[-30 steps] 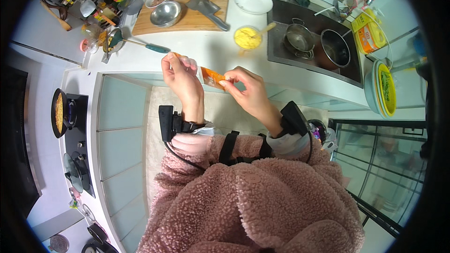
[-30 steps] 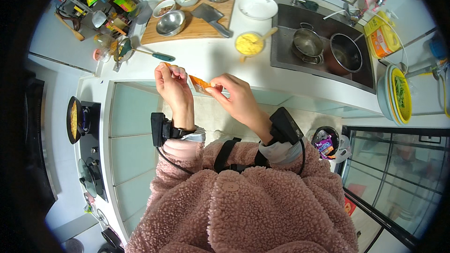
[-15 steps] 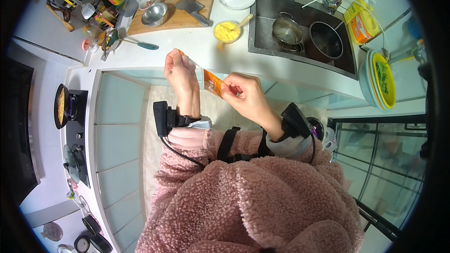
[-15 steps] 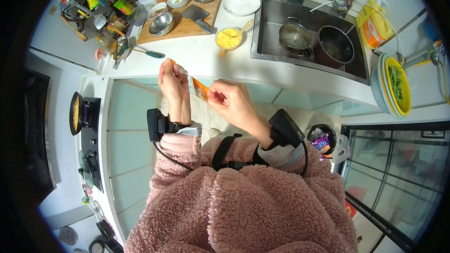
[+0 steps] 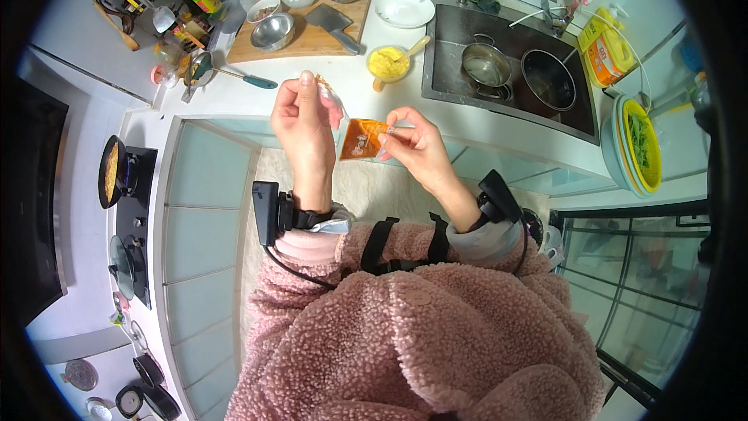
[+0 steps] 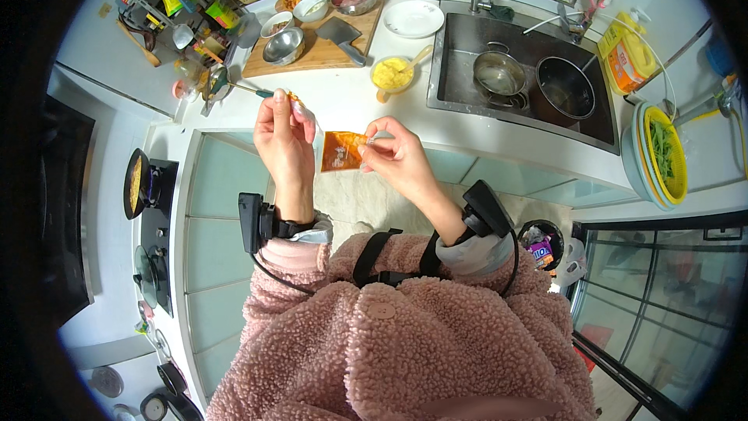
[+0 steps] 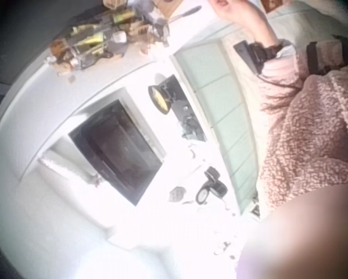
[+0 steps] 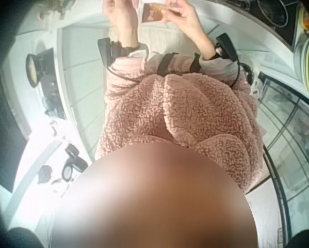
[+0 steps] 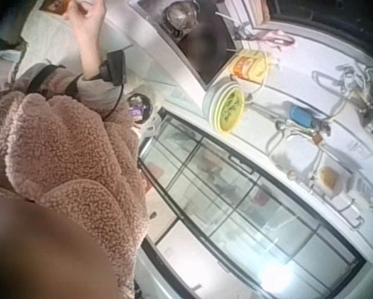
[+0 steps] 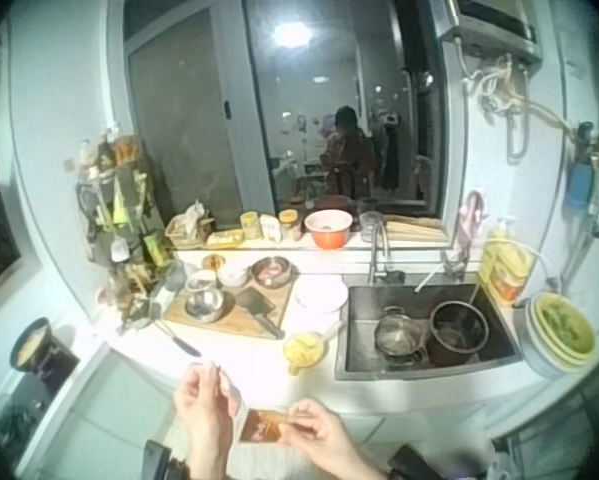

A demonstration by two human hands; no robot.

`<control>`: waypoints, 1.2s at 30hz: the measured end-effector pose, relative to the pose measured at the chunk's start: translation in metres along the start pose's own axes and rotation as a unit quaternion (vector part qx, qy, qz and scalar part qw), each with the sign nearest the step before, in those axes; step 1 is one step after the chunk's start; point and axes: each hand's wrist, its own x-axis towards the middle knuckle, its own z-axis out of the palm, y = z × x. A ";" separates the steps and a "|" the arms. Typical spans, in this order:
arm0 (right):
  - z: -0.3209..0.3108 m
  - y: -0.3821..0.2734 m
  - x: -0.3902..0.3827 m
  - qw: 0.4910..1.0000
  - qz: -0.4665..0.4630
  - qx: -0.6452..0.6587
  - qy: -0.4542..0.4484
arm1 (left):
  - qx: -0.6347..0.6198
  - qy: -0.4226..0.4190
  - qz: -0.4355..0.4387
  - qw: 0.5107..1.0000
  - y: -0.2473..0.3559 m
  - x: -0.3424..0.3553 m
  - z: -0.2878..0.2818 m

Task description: The person stirs noodles in a pan on a gas stove using chopsticks, adds water from a measuring cup, and pours seasoning from a packet into the pan. The person then covers the pan with a lid and briefly stirs a bowl of beaten eggs.

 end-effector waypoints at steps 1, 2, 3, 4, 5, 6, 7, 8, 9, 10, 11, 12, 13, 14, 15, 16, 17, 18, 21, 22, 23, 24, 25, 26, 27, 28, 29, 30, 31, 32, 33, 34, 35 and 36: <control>0.001 0.000 0.000 1.000 0.020 0.009 0.006 | 0.008 0.012 -0.004 1.000 0.001 0.001 0.002; 0.000 0.000 -0.001 0.999 0.033 0.003 -0.003 | 0.016 0.024 -0.008 1.000 0.001 0.000 0.005; 0.000 -0.001 -0.001 0.999 0.040 -0.005 -0.003 | 0.025 0.041 -0.016 0.999 0.000 0.000 0.006; -0.001 -0.002 -0.001 0.999 0.042 -0.010 -0.013 | 0.028 0.045 -0.012 0.998 -0.002 -0.001 0.006; -0.002 -0.003 -0.002 0.998 0.059 0.004 -0.016 | 0.032 0.055 -0.010 0.998 -0.004 0.000 0.005; -0.003 -0.004 -0.003 0.998 0.055 -0.032 0.008 | 0.031 0.054 0.002 0.998 -0.008 0.000 0.004; -0.005 -0.005 -0.004 0.997 0.048 -0.063 0.010 | 0.034 0.066 -0.009 0.997 -0.010 0.002 0.001; -0.006 -0.006 -0.005 0.993 0.054 -0.104 0.029 | 0.032 0.068 -0.008 0.997 -0.013 0.005 -0.002; -0.007 -0.006 -0.007 0.992 -0.008 -0.125 0.029 | 0.032 0.081 -0.016 0.996 -0.017 0.006 -0.004; -0.007 -0.006 -0.009 0.985 -0.057 -0.156 0.046 | 0.014 0.076 -0.023 0.997 -0.021 0.006 -0.006; -0.008 -0.006 -0.012 0.975 -0.100 -0.187 0.060 | -0.002 0.083 -0.039 0.996 -0.027 0.005 -0.007; -0.009 -0.006 -0.015 0.961 -0.137 -0.229 0.076 | -0.013 0.106 -0.073 0.992 -0.032 0.003 -0.007; -0.010 -0.006 -0.020 0.944 -0.167 -0.271 0.089 | -0.033 0.099 -0.084 0.991 -0.037 0.001 -0.005; -0.013 -0.006 -0.025 0.923 -0.202 -0.310 0.102 | -0.050 0.107 -0.112 0.987 -0.043 -0.002 -0.003; -0.015 -0.006 -0.029 0.914 -0.230 -0.314 0.119 | -0.069 0.112 -0.138 0.982 -0.050 -0.004 0.001; -0.020 -0.007 -0.033 0.911 -0.226 -0.318 0.133 | -0.087 0.122 -0.172 0.974 -0.057 -0.006 0.005; -0.027 -0.008 -0.038 0.907 -0.228 -0.322 0.147 | -0.107 0.128 -0.205 0.965 -0.065 -0.008 0.010; -0.034 -0.010 -0.043 0.902 -0.231 -0.327 0.162 | -0.134 0.109 -0.226 0.959 -0.073 -0.009 0.014; -0.066 -0.020 -0.061 0.891 -0.204 -0.348 0.207 | -0.181 0.127 -0.232 0.947 -0.082 0.000 0.012; -0.081 -0.025 -0.065 0.884 -0.197 -0.358 0.226 | -0.177 0.139 -0.229 0.947 -0.083 0.004 0.010; -0.092 -0.030 -0.069 0.880 -0.197 -0.371 0.220 | -0.139 0.135 -0.224 0.955 -0.085 0.001 0.010; -0.101 -0.033 -0.072 0.885 -0.188 -0.371 0.208 | -0.102 0.114 -0.215 0.965 -0.086 -0.003 0.009; -0.109 -0.036 -0.074 0.888 -0.184 -0.368 0.205 | -0.071 0.097 -0.211 0.970 -0.089 -0.008 0.011; -0.119 -0.040 -0.077 0.889 -0.181 -0.369 0.204 | -0.039 0.108 -0.224 0.968 -0.096 -0.015 0.017; -0.129 -0.044 -0.080 0.889 -0.175 -0.363 0.217 | 0.023 0.061 -0.225 0.972 -0.104 -0.025 0.027; -0.143 -0.051 -0.086 0.875 -0.175 -0.376 0.249 | 0.075 0.000 -0.220 0.973 -0.115 -0.037 0.039; -0.159 -0.060 -0.099 0.860 -0.172 -0.386 0.286 | 0.118 -0.040 -0.254 0.959 -0.130 -0.051 0.053; -0.174 -0.067 -0.117 0.845 -0.160 -0.393 0.324 | 0.126 -0.096 -0.251 0.955 -0.149 -0.071 0.068; -0.190 -0.073 -0.139 0.813 -0.156 -0.415 0.379 | 0.115 -0.148 -0.302 0.935 -0.170 -0.088 0.082; -0.208 -0.079 -0.163 0.776 -0.145 -0.441 0.426 | 0.107 -0.190 -0.325 0.920 -0.195 -0.110 0.097; -0.223 -0.083 -0.187 0.749 -0.152 -0.446 0.466 | 0.126 -0.232 -0.368 0.892 -0.222 -0.131 0.112; -0.237 -0.084 -0.212 0.731 -0.155 -0.437 0.501 | 0.130 -0.284 -0.378 0.871 -0.251 -0.153 0.127; -0.250 -0.084 -0.237 0.701 -0.140 -0.455 0.531 | 0.126 -0.306 -0.412 0.849 -0.282 -0.180 0.141; -0.261 -0.081 -0.259 0.681 -0.127 -0.458 0.558 | 0.146 -0.339 -0.432 0.823 -0.313 -0.209 0.154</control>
